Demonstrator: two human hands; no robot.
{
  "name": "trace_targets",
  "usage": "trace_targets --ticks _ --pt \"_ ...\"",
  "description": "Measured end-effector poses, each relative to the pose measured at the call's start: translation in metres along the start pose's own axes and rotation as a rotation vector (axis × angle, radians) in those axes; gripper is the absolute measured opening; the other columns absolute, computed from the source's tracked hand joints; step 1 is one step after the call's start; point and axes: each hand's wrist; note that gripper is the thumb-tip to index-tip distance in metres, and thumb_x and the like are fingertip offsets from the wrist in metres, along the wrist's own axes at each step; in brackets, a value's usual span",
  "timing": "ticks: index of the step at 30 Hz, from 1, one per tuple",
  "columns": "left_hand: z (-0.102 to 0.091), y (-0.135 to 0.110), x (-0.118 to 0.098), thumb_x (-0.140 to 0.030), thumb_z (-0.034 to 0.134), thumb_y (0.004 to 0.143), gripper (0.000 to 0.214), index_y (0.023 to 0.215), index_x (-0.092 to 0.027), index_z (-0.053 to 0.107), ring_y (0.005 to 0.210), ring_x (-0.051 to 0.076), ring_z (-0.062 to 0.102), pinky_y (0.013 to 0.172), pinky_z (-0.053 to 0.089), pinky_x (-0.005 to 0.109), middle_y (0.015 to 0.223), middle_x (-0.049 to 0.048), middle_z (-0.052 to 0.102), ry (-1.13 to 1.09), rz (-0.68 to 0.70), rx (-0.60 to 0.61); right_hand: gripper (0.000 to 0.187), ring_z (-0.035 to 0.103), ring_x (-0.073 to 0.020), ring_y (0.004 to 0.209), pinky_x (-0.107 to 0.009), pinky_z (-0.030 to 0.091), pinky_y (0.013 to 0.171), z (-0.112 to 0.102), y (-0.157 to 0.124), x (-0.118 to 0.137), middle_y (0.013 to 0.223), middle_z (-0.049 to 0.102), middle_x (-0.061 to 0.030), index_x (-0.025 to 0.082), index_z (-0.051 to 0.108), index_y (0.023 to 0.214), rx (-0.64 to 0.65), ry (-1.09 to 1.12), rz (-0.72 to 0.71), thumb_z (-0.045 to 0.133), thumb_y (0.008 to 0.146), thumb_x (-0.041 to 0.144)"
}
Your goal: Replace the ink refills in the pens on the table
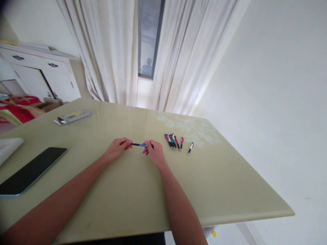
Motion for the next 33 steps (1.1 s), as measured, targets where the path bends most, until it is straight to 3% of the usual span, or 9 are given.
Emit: trace_targets --ticks 4,9,14,19,25,29,33 --pt "0.0003 -0.0007 -0.0015 -0.056 0.070 0.081 0.039 0.086 -0.017 0.075 0.067 0.017 0.060 0.065 0.048 0.028 0.073 0.0036 0.071 -0.021 0.020 -0.047 0.039 0.060 -0.0125 0.049 -0.022 0.047 0.050 -0.0003 0.0005 0.0016 0.063 0.070 -0.0043 0.014 0.071 0.091 -0.014 0.030 0.025 0.054 0.096 0.049" --pt "0.0025 -0.0008 -0.0016 -0.059 0.060 0.087 0.045 0.077 -0.017 0.074 0.064 0.017 0.060 0.062 0.047 0.028 0.069 0.0047 0.070 0.017 -0.016 0.007 0.038 0.060 -0.0125 0.051 -0.022 0.047 0.052 -0.0011 0.0007 0.0015 0.064 0.070 -0.0045 0.015 0.072 0.089 -0.016 0.022 -0.010 0.054 0.097 0.048" --pt "0.0017 -0.0015 -0.0038 -0.053 0.076 0.076 0.039 0.095 -0.019 0.077 0.073 0.018 0.063 0.069 0.049 0.029 0.083 0.0048 0.075 -0.059 0.030 0.013 0.041 0.059 -0.0130 0.049 -0.023 0.047 0.050 -0.0026 0.0011 0.0009 0.062 0.070 -0.0045 0.015 0.071 0.090 -0.017 0.063 0.037 0.055 0.096 0.053" --pt "0.0021 -0.0007 -0.0040 -0.059 0.058 0.088 0.047 0.075 -0.017 0.075 0.063 0.016 0.058 0.062 0.046 0.028 0.069 0.0043 0.070 0.034 -0.015 0.021 0.040 0.059 -0.0128 0.050 -0.023 0.047 0.051 -0.0029 0.0009 0.0012 0.063 0.070 -0.0045 0.015 0.072 0.090 -0.009 0.077 0.006 0.056 0.095 0.051" --pt "0.0043 -0.0005 -0.0020 -0.056 0.072 0.078 0.039 0.091 -0.019 0.077 0.069 0.018 0.061 0.065 0.047 0.028 0.080 0.0049 0.075 -0.008 0.040 -0.018 0.042 0.059 -0.0131 0.049 -0.023 0.046 0.049 -0.0032 0.0012 0.0016 0.063 0.070 -0.0053 0.015 0.072 0.090 -0.022 0.098 0.047 0.056 0.094 0.054" --pt "0.0037 -0.0001 -0.0025 -0.063 0.056 0.088 0.050 0.081 -0.017 0.076 0.063 0.017 0.059 0.061 0.047 0.028 0.073 0.0062 0.073 0.005 -0.007 0.010 0.042 0.060 -0.0133 0.049 -0.023 0.048 0.050 -0.0032 0.0014 0.0020 0.063 0.070 -0.0049 0.015 0.072 0.090 -0.025 0.095 0.023 0.057 0.094 0.054" --pt "0.0003 -0.0010 -0.0028 -0.055 0.065 0.082 0.039 0.075 -0.019 0.077 0.062 0.017 0.057 0.060 0.044 0.027 0.067 0.0025 0.070 0.057 0.014 0.070 0.043 0.058 -0.0129 0.046 -0.023 0.046 0.047 -0.0047 0.0030 -0.0010 0.060 0.069 -0.0044 0.015 0.072 0.090 -0.024 0.114 0.064 0.058 0.092 0.057"
Point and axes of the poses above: each hand's wrist, its own y-axis towards the middle knuckle, its own z-axis out of the palm, x = y × z
